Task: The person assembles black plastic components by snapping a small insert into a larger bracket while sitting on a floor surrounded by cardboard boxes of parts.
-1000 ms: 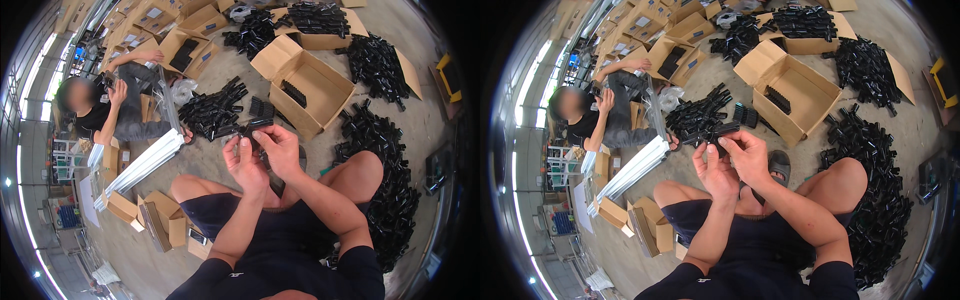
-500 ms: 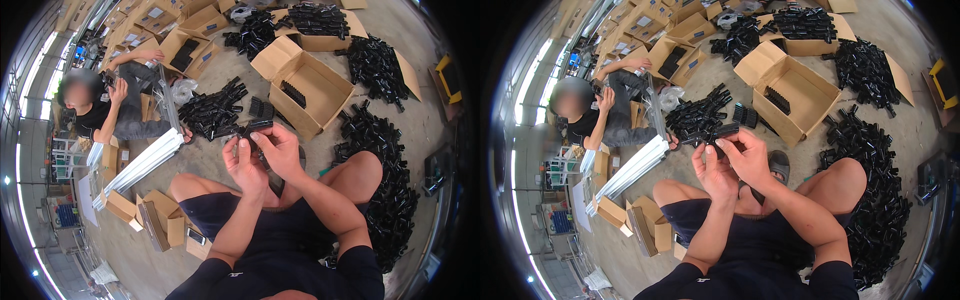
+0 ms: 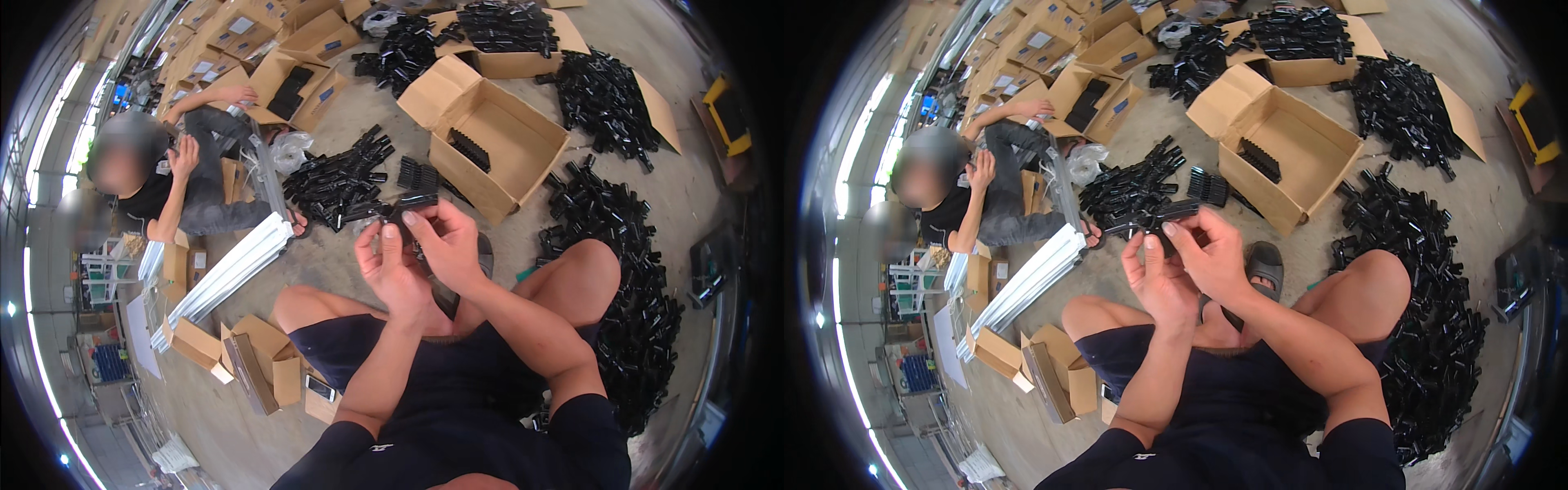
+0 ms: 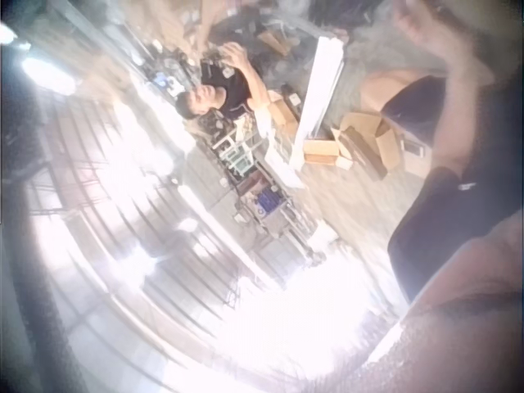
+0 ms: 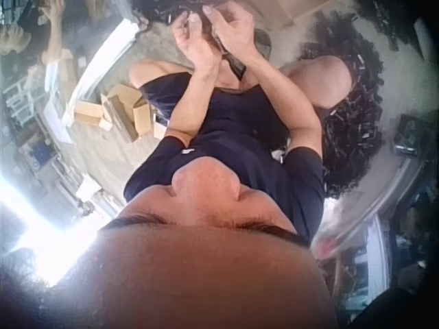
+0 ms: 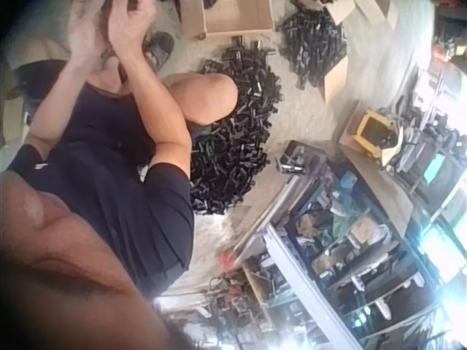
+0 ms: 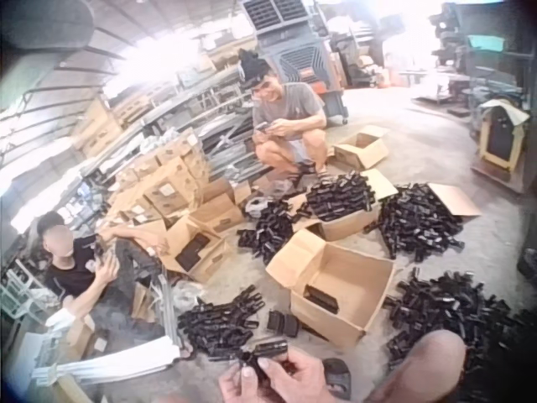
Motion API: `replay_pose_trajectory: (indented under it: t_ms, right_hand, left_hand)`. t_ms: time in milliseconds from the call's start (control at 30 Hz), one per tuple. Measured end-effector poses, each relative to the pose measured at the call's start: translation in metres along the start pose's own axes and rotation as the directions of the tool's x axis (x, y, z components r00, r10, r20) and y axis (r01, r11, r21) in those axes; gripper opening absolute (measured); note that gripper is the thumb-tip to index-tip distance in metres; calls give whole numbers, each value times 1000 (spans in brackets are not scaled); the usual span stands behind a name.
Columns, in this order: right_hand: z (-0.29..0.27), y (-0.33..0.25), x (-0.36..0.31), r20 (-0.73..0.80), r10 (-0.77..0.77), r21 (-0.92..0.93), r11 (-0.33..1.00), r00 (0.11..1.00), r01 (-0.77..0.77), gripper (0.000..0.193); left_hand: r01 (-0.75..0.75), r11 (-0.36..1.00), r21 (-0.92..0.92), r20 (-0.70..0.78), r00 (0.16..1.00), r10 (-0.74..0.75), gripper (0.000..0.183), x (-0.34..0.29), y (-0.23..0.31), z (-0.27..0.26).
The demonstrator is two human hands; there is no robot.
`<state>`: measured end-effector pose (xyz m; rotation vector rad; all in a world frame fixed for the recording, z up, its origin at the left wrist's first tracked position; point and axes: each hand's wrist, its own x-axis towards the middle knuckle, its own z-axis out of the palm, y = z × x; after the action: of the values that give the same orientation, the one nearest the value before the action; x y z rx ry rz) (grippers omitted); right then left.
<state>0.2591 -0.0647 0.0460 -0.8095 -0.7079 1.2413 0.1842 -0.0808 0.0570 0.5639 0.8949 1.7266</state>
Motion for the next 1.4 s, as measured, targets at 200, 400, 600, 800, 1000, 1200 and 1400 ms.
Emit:
replay_pose_trajectory:
  t_ms: [200, 400, 600, 800, 1000, 1200, 1400]
  right_hand:
    - [5, 2, 1, -15, -10, 81, 997, 1000, 11, 9]
    - [-9, 13, -3, 36, 52, -74, 996, 998, -49, 15]
    - [-12, 10, -3, 2, 114, 12, 993, 993, -114, 12]
    - [-10, 24, -1, -32, 96, -38, 995, 995, -97, 13]
    - [-8, 13, -5, -73, 88, -53, 994, 993, -92, 12]
    - [-3, 12, -9, -60, -60, -166, 985, 996, 50, 13]
    - [-4, 29, -7, -110, 65, 44, 997, 992, -60, 12]
  left_hand:
    - [-50, 998, 46, 39, 998, 48, 22, 3, -1, -4]
    - [-23, 991, 134, 14, 1000, 22, 25, 1, -2, -2]
    - [-9, 986, 165, 43, 999, 1, 28, 4, -10, -19]
    - [33, 988, 149, 20, 999, -37, 31, 1, -9, -11]
    - [-6, 990, 143, 45, 999, -1, 29, 1, -15, -14]
    - [-9, 988, 156, 37, 999, 3, 27, 1, -10, -18]
    - [-23, 984, 177, 1, 1000, 23, 22, 2, -18, -16]
